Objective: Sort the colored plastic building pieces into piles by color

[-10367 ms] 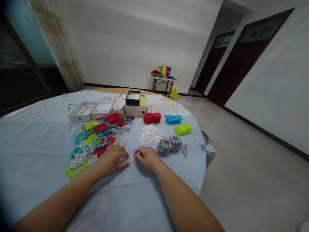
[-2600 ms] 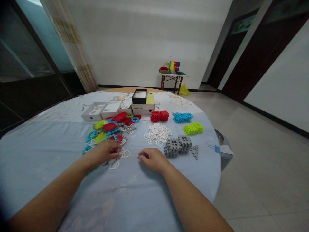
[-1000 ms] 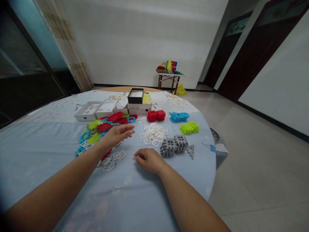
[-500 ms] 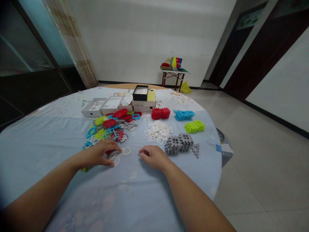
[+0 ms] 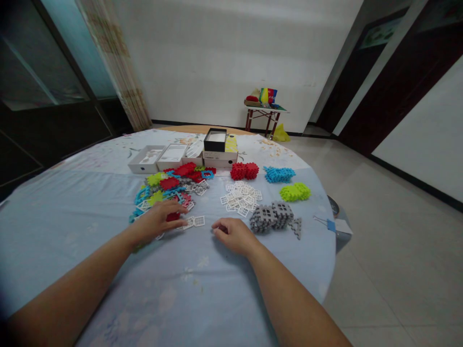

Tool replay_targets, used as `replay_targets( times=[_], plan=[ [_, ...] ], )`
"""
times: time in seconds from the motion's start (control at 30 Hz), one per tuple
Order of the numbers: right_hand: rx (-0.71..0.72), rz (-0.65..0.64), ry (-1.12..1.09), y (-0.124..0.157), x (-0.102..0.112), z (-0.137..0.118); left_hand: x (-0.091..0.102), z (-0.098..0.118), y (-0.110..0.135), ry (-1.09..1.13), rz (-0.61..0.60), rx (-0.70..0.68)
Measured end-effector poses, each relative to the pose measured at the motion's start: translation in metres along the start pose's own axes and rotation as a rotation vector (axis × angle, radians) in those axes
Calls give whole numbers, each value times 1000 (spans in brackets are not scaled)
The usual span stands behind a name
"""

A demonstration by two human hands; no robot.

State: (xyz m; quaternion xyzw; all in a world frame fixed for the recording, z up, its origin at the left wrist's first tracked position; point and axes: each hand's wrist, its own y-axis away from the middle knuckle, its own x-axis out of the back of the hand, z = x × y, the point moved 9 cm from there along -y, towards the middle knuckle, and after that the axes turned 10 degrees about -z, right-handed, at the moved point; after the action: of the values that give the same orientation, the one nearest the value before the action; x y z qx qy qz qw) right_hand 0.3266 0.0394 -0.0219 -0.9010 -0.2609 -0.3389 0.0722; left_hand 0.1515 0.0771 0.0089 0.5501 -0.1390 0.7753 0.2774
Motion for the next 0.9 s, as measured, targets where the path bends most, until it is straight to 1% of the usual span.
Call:
replay_targets(
  times=[0.1,0.23,0.3,0.4,0.47,0.63,0.73,0.83,0.9],
  plan=[
    [2,-1,5,0,0,-1,3,-1,5,-51,-60,5],
    [12,-3,5,-1,0,-2,-1,-1,8,-126,-132,25],
    [15,-2,6,-1,0,-2,-3,1,8,-141,-134,35],
    [10,-7,3,-1,-1,-1,-1,4,7,-119,-105,44],
    [9,-13,3,-1,-1,-1,4,7,8,-40,-74,49],
    [12,-10,21,0,1,-4,24,15,8,317,30,48],
    [11,-10,34,0,2,-5,22,25,-5,393,-1,50],
    [16,-2,29,-1,2,-6,10,37,-32,413,-55,43],
    [15,3,19,-1,2,-5,5,45,-54,471,-26,30]
  ],
)
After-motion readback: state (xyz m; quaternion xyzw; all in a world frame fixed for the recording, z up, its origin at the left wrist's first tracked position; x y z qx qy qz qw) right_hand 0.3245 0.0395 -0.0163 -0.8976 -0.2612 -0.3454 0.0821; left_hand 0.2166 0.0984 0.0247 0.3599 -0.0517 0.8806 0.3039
